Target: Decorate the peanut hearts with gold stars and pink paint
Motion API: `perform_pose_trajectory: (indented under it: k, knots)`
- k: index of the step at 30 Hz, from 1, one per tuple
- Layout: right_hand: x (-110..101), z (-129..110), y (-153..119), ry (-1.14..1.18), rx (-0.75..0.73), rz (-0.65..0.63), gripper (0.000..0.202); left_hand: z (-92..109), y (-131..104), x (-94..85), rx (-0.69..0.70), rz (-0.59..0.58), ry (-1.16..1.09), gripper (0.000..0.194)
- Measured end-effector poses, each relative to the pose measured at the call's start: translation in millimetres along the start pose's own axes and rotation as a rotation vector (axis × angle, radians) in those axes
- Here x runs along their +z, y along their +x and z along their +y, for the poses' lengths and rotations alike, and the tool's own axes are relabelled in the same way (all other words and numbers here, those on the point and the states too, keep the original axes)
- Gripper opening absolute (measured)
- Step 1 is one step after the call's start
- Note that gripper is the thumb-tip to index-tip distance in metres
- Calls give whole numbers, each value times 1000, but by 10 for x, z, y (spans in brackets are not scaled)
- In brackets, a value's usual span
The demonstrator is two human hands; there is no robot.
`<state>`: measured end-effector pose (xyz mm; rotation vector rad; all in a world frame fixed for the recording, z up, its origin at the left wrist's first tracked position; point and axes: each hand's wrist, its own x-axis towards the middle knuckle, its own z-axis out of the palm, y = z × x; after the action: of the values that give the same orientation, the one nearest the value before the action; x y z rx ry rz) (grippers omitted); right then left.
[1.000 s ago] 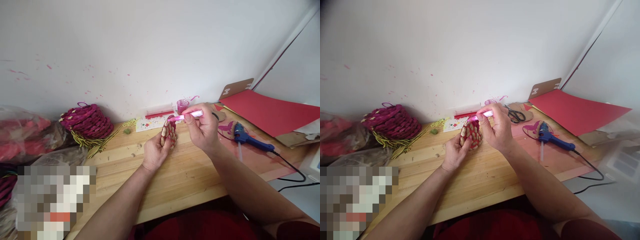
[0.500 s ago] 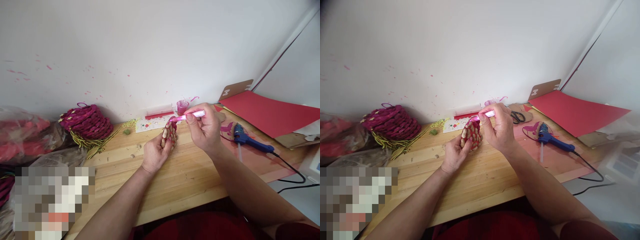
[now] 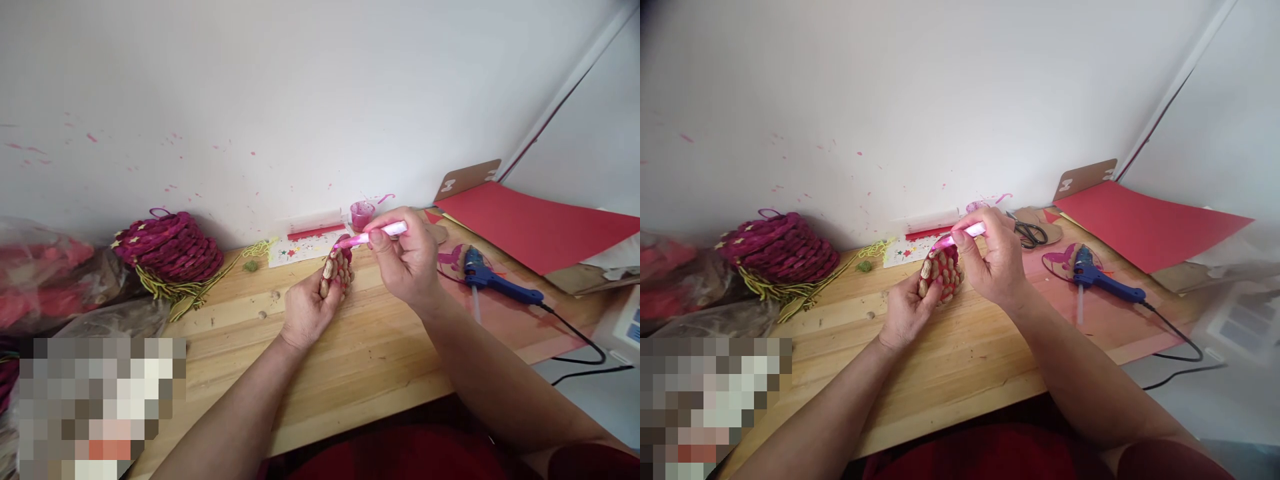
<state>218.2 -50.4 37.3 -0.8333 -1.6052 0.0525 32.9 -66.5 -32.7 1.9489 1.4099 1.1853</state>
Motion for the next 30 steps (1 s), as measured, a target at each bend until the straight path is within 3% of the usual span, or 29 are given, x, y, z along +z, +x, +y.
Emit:
perform_pose_trajectory:
  k: [10,30]
  knots:
    - [-11,3,5,0,26,20,11,-13,10,5,18,11,8,23]
    - [19,-72,3,3,-175,-51,2,44,16,-11,-16,-3,-13,26]
